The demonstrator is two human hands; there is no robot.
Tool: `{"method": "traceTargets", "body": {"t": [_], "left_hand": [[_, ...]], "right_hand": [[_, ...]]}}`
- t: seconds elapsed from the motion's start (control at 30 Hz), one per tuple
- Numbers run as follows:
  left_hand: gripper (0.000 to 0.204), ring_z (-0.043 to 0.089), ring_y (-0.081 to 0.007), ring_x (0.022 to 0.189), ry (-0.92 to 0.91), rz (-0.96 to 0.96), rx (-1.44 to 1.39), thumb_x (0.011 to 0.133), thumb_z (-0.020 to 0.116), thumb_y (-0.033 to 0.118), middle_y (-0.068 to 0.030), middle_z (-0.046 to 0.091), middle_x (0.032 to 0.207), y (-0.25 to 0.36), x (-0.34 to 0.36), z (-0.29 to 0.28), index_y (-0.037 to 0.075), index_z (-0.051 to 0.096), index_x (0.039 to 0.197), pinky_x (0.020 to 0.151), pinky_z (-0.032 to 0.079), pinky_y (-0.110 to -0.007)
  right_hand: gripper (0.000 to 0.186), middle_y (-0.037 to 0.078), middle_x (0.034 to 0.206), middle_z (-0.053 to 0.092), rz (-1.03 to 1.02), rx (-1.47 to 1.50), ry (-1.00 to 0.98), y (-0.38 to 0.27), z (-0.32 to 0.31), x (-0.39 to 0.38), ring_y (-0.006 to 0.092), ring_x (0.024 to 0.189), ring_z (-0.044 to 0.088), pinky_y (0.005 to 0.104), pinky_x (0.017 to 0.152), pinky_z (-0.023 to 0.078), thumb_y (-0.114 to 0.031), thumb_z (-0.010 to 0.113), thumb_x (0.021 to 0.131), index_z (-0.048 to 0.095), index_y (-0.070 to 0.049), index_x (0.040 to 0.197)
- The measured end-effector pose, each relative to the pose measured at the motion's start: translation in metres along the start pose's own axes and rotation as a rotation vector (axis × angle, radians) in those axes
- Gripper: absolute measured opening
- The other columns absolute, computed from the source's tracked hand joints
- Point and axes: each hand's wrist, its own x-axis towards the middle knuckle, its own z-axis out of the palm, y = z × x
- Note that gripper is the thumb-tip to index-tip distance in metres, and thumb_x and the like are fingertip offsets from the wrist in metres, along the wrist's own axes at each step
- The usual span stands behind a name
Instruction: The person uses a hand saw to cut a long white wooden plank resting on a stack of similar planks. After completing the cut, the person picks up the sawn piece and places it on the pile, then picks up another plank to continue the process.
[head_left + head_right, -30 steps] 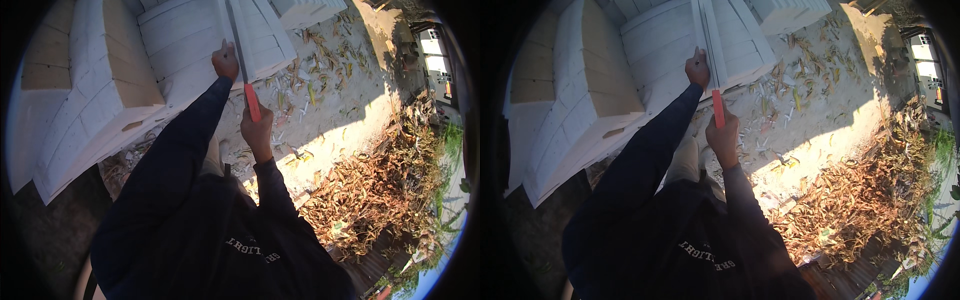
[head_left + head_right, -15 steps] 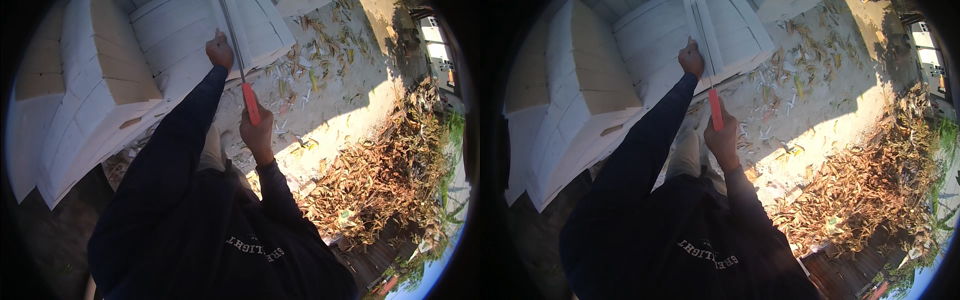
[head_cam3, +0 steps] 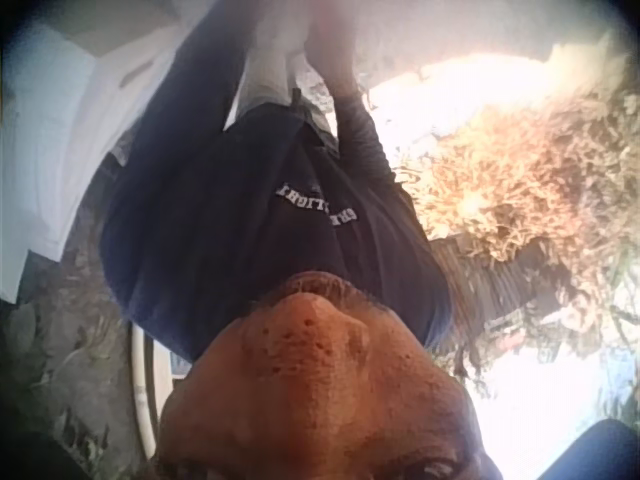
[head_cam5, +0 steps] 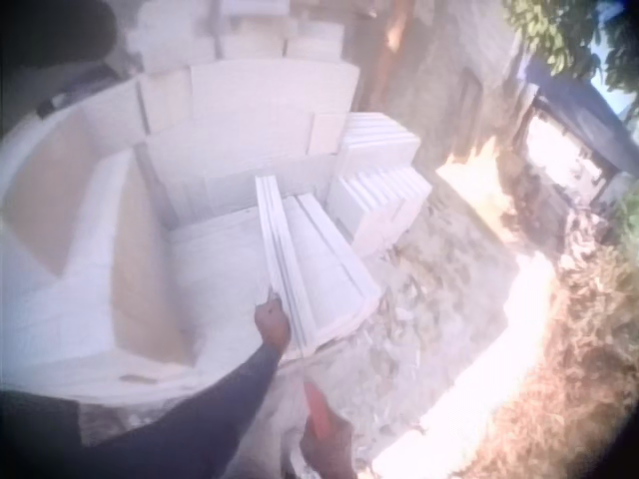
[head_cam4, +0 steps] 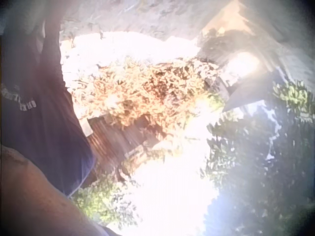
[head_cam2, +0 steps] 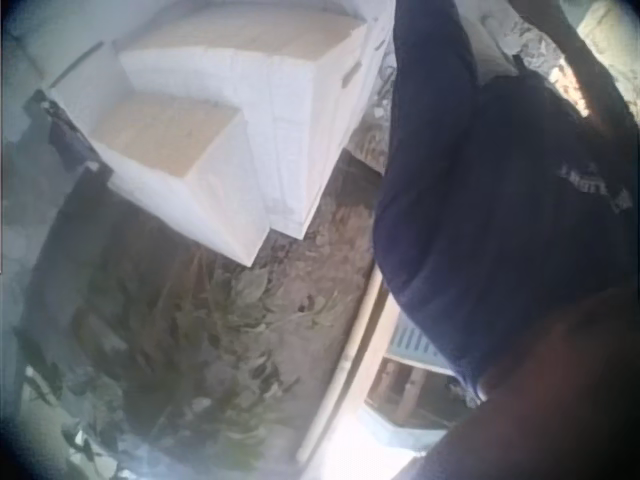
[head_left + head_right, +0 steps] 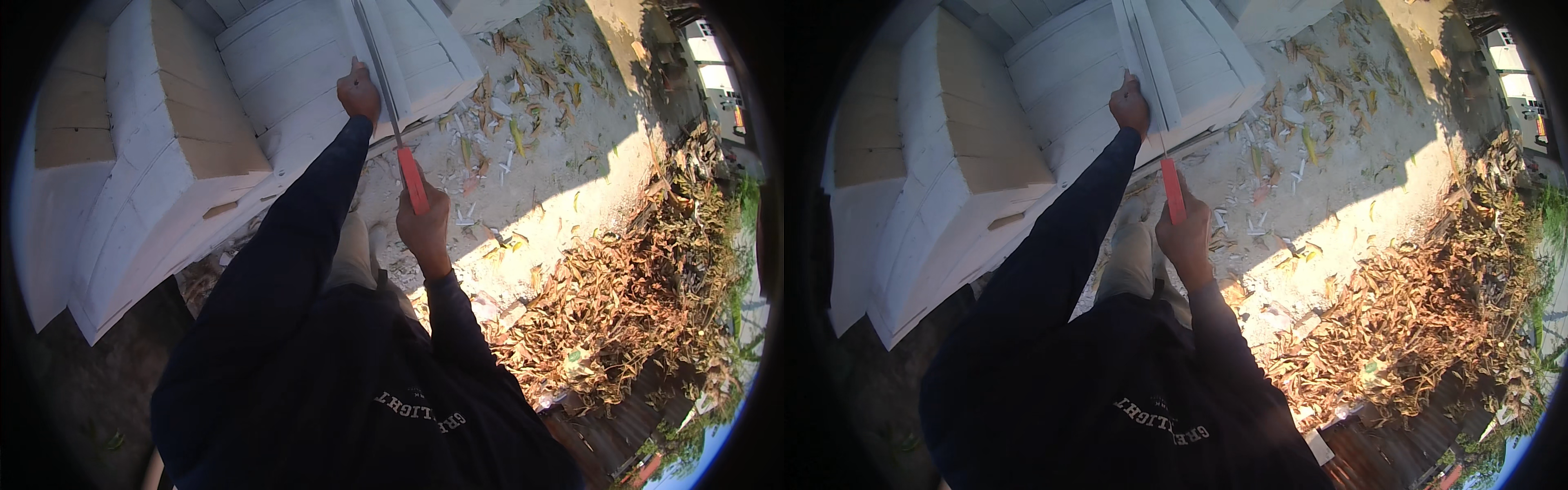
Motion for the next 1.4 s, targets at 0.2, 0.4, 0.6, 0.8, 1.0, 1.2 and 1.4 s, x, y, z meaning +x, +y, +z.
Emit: {"method": "traceTargets", "body": {"t": [0.2,0.4,0.6,0.8,1.0,1.2,1.4], "left_hand": [[0.034,0.062,-0.0314,0.080,0.089,0.094,0.038,0.103,0.061,0.026,-0.0216,0.068,0.083,-0.020,0.001,0.007,0.000,0.073,0.121,0.077,0.047,-0.044],[0.027,0.057,-0.0381,0.072,0.102,0.182,0.065,0.101,0.062,0.019,-0.0241,0.066,0.075,-0.009,-0.001,0.001,-0.003,0.077,0.105,0.069,0.044,-0.050],[0.028,0.059,-0.0372,0.073,0.097,0.145,0.018,0.102,0.061,0.019,-0.0251,0.066,0.075,-0.009,-0.006,0.004,-0.004,0.076,0.106,0.072,0.046,-0.048],[0.043,0.066,-0.0261,0.096,-0.062,-0.083,-0.054,0.103,0.058,0.027,-0.0237,0.073,0.099,0.003,-0.003,0.001,-0.002,0.066,0.133,0.089,0.050,-0.038],[0.031,0.062,-0.0311,0.065,0.089,0.140,-0.130,0.101,0.060,0.017,-0.0294,0.065,0.071,-0.027,0.004,0.001,-0.008,0.072,0.113,0.074,0.051,-0.043],[0.034,0.063,-0.0266,0.074,0.061,0.049,-0.048,0.102,0.060,0.021,-0.0264,0.066,0.079,-0.016,-0.005,0.007,-0.011,0.070,0.104,0.078,0.050,-0.040],[0.034,0.055,-0.0324,0.062,0.105,0.037,-0.068,0.101,0.061,0.021,-0.0258,0.061,0.067,0.001,-0.004,-0.002,-0.008,0.073,0.089,0.069,0.046,-0.043]], "right_hand": [[0.035,0.018,0.066,0.059,-0.156,0.039,0.094,0.015,0.009,0.006,0.0173,0.061,0.058,0.0367,0.059,0.047,-0.001,0.058,0.091,0.065,0.008,0.125],[0.032,0.020,0.066,0.057,-0.074,0.025,0.050,-0.002,0.008,0.019,0.0236,0.063,0.059,0.0377,0.059,0.047,0.001,0.058,0.090,0.067,0.010,0.119],[0.046,0.030,0.071,0.060,-0.054,0.044,0.030,0.007,0.005,0.008,0.0444,0.068,0.068,0.0429,0.059,0.049,0.002,0.056,0.087,0.061,0.009,0.132],[0.050,0.032,0.074,0.062,-0.053,0.053,0.043,-0.001,0.006,0.023,0.0458,0.072,0.070,0.0424,0.060,0.052,0.002,0.056,0.087,0.059,0.007,0.136],[0.051,0.032,0.078,0.065,-0.001,0.056,-0.008,0.014,0.000,-0.017,0.0460,0.073,0.070,0.0444,0.062,0.053,0.002,0.056,0.087,0.058,0.010,0.137],[0.049,0.032,0.081,0.066,-0.047,0.068,0.021,0.003,0.004,0.027,0.0413,0.076,0.073,0.0408,0.065,0.054,0.002,0.057,0.087,0.060,0.010,0.135],[0.019,0.015,0.063,0.055,-0.003,0.171,0.115,0.018,-0.001,-0.028,0.0131,0.060,0.050,0.0381,0.057,0.044,-0.003,0.061,0.090,0.068,0.008,0.104]]}}
